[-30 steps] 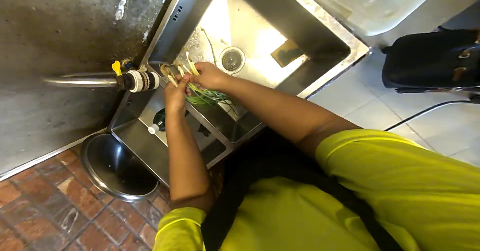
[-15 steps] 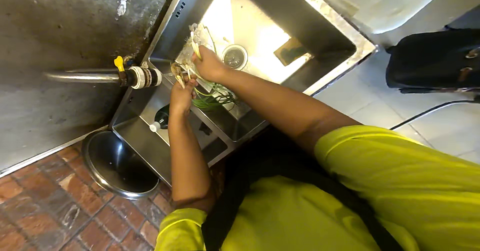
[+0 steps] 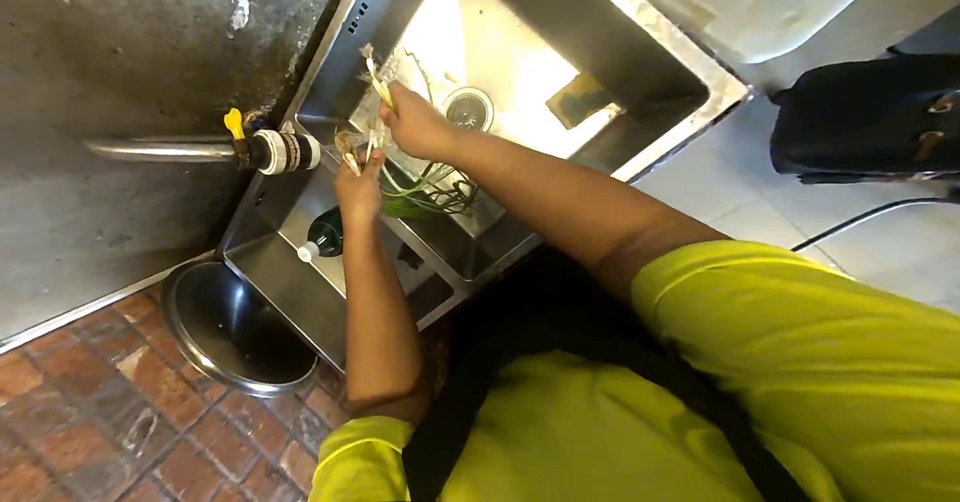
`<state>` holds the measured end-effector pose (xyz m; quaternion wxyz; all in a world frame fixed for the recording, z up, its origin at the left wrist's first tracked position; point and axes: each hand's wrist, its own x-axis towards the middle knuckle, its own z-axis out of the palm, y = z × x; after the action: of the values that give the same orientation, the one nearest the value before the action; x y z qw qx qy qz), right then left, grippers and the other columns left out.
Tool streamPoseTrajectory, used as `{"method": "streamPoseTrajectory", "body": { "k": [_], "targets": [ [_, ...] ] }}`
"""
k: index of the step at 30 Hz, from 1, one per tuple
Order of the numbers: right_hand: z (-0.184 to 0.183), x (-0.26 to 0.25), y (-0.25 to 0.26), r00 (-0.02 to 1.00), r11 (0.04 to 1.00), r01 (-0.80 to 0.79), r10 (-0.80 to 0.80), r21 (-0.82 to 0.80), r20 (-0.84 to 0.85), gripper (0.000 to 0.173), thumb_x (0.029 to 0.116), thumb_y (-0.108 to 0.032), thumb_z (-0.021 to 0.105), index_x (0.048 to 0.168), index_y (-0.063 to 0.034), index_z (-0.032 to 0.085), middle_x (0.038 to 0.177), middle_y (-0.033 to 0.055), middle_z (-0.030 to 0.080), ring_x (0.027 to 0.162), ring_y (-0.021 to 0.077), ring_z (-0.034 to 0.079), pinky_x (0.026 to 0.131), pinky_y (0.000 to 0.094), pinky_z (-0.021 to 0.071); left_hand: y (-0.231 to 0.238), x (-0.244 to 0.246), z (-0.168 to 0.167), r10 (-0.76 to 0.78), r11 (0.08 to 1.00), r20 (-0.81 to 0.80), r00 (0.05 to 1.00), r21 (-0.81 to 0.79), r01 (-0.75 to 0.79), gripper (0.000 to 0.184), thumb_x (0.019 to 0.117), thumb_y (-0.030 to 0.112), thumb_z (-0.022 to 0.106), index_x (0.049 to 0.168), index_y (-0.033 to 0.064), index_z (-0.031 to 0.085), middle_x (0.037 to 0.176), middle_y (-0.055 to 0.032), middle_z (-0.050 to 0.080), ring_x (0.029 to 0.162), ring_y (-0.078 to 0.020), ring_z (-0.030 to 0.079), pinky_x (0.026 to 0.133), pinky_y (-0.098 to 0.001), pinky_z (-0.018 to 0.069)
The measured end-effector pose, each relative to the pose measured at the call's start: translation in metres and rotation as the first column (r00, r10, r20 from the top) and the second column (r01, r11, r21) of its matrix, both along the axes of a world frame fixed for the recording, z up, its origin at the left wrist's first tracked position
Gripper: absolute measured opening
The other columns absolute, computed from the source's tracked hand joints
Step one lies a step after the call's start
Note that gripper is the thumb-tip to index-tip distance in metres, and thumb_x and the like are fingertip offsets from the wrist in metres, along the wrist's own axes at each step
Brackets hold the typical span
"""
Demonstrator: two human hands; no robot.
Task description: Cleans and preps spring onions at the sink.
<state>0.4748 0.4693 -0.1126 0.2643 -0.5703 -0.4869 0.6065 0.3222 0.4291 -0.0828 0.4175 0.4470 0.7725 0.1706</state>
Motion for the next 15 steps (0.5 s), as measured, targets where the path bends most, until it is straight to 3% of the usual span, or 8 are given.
{"method": "streamPoseTrajectory", "body": {
  "k": [4, 8, 10, 12, 15],
  "targets": [
    [-0.003, 0.008, 0.011, 0.994, 0.996, 0.083, -0.080, -0.040, 0.079, 0.028, 0.1122, -0.017, 0.038, 0.133, 0.0007, 0.045, 0.115, 0.0217, 0.063, 0.104, 0.0335, 0.067, 0.091, 0.0505, 0.0553, -0.004, 0.000, 0.002, 0.054, 0.998, 0.074, 0.996, -0.028, -0.052, 0.020, 0.0993, 0.024, 0.069, 0.108, 0.0076, 0.063, 0.085, -0.0013, 0.058, 0.058, -0.0054, 0.050, 0.053, -0.0205, 0.0457],
    [-0.007, 0.011, 0.011, 1.000, 1.000, 0.014, -0.014, 0.000, 0.000, 0.025, 0.1102, -0.020, 0.045, 0.125, -0.0013, 0.054, 0.107, 0.0170, 0.063, 0.096, 0.0289, 0.065, 0.087, 0.0491, 0.0540, -0.003, -0.001, -0.001, 0.114, 0.993, 0.183, 0.977, -0.052, -0.106, 0.028, 0.1086, 0.026, 0.052, 0.128, 0.0057, 0.052, 0.094, -0.0066, 0.065, 0.056, -0.0089, 0.051, 0.051, -0.0237, 0.0467],
    [-0.009, 0.011, 0.012, 0.996, 0.996, 0.085, -0.086, 0.026, 0.028, 0.025, 0.1081, -0.021, 0.051, 0.123, -0.0022, 0.059, 0.111, 0.0184, 0.065, 0.101, 0.0309, 0.066, 0.091, 0.0513, 0.0534, 0.000, 0.000, 0.000, 0.149, 0.989, 0.228, 0.962, -0.054, -0.140, 0.029, 0.1106, 0.028, 0.047, 0.131, 0.0077, 0.049, 0.090, -0.0060, 0.065, 0.053, -0.0088, 0.052, 0.048, -0.0222, 0.0463],
    [-0.013, 0.013, 0.016, 0.976, 0.977, 0.210, -0.212, 0.036, 0.053, 0.027, 0.1059, -0.021, 0.055, 0.124, -0.0020, 0.063, 0.118, 0.0193, 0.066, 0.109, 0.0320, 0.065, 0.098, 0.0515, 0.0524, 0.001, -0.001, 0.002, 0.169, 0.986, 0.268, 0.948, -0.050, -0.161, 0.030, 0.1105, 0.029, 0.047, 0.133, 0.0085, 0.050, 0.088, -0.0064, 0.069, 0.052, -0.0088, 0.054, 0.046, -0.0207, 0.0455],
    [-0.019, 0.016, 0.019, 0.970, 0.970, 0.243, -0.243, -0.005, 0.001, 0.026, 0.1064, -0.023, 0.055, 0.122, -0.0034, 0.062, 0.111, 0.0163, 0.067, 0.096, 0.0278, 0.068, 0.089, 0.0484, 0.0563, 0.000, -0.008, 0.001, 0.124, 0.992, 0.355, 0.927, -0.030, -0.121, 0.028, 0.1058, 0.020, 0.058, 0.130, 0.0070, 0.052, 0.087, -0.0052, 0.063, 0.055, -0.0082, 0.052, 0.049, -0.0204, 0.0463]
  ]
}}
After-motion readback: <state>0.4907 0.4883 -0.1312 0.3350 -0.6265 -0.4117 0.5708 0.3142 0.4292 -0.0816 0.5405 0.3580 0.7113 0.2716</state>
